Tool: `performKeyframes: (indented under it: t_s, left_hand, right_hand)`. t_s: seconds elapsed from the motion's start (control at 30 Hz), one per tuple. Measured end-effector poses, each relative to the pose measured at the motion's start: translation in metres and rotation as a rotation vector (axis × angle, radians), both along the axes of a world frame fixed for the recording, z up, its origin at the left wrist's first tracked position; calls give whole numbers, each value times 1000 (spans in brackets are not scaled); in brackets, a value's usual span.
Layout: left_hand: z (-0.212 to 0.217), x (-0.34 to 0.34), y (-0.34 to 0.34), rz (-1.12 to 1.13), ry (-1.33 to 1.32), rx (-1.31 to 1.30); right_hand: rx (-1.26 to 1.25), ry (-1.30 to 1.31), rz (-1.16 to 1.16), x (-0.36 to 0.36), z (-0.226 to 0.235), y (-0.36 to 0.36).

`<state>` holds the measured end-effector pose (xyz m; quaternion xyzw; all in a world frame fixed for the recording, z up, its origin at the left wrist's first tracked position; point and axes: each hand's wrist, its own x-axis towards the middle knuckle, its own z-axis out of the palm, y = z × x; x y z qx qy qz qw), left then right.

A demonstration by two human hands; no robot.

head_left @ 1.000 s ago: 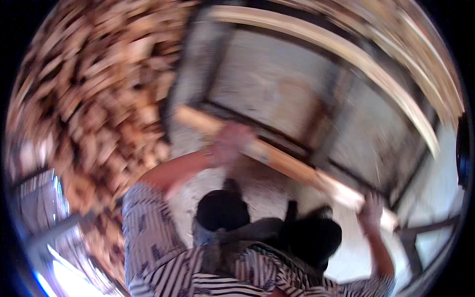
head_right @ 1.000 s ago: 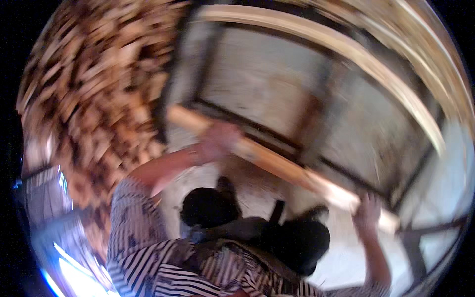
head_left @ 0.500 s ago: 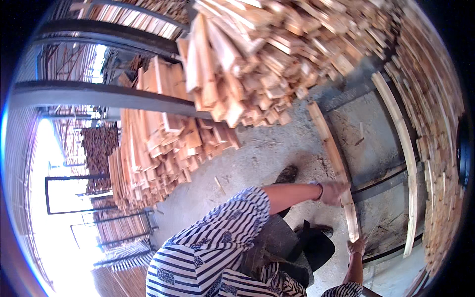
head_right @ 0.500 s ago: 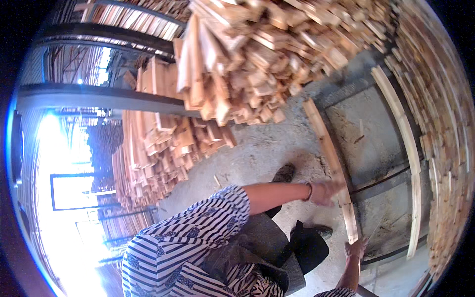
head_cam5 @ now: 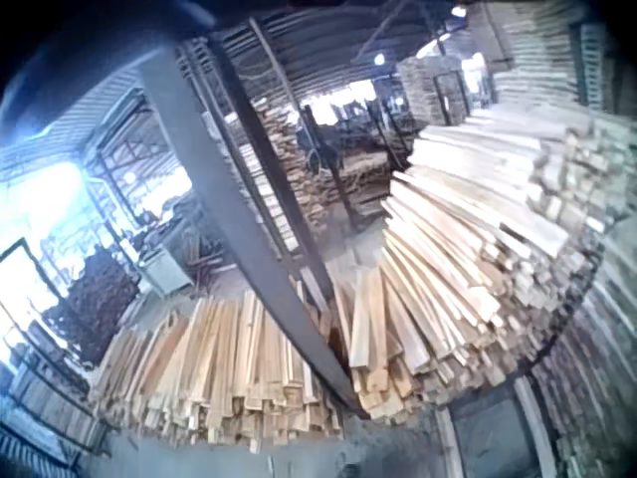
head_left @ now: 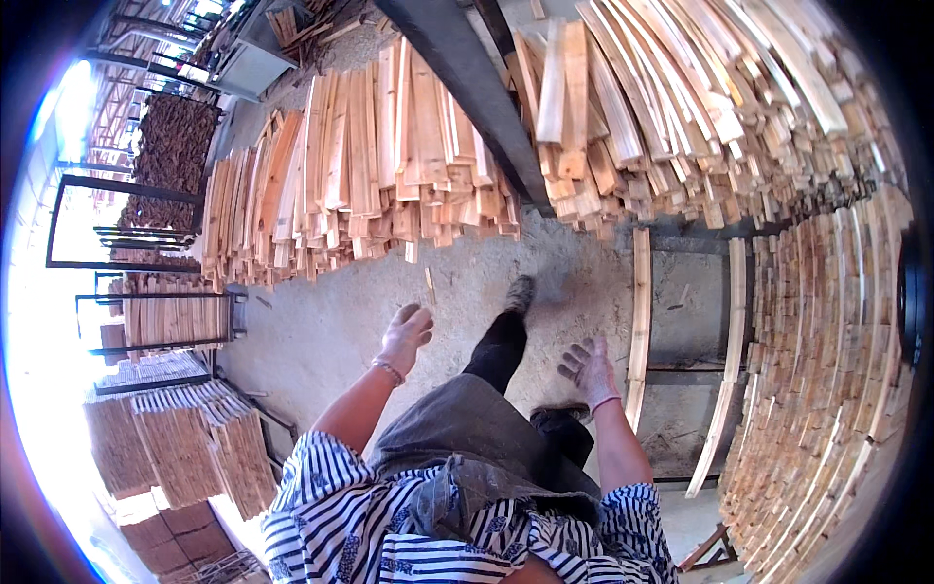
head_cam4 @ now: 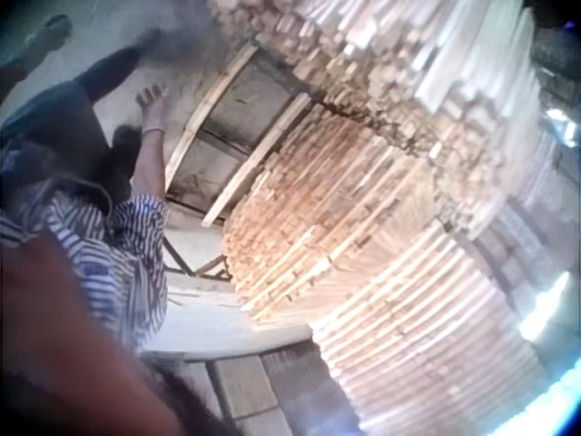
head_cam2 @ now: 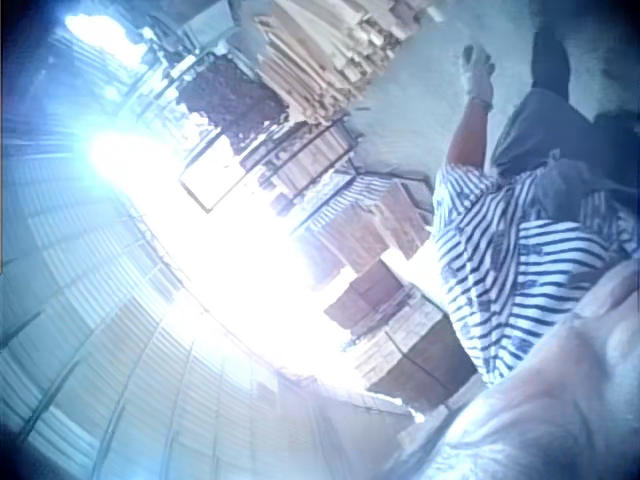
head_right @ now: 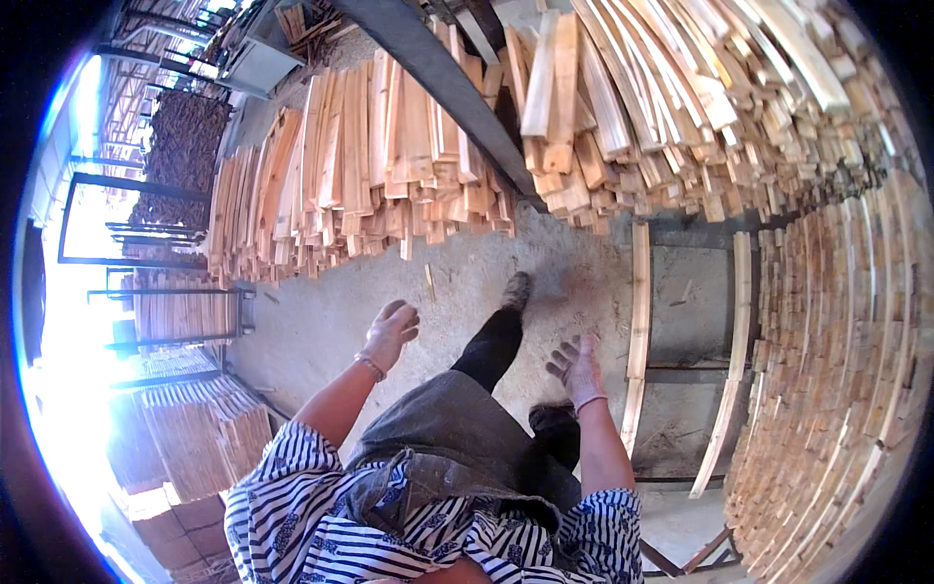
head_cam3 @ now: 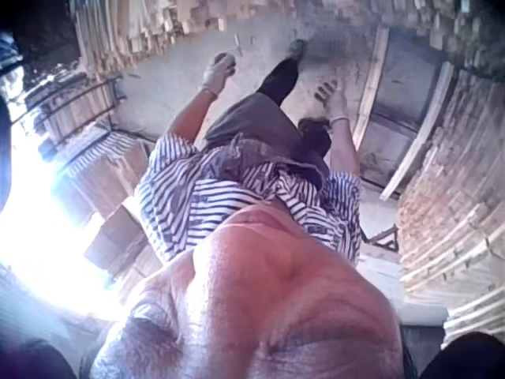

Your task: The person picks up bundles of wooden planks from stacks and arranges them into a organized square frame on the floor, handling the planks by hand to align them edge-to-edge.

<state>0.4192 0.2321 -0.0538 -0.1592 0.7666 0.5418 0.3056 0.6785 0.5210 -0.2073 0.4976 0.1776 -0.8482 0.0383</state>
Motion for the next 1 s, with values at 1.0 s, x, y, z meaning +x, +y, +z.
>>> performKeyframes:
  t_s: [1.0]
  left_hand:
    - [-54,-289,68,460,-649,1010]
  right_hand:
    - [1193,42,1169,-420,32,27]
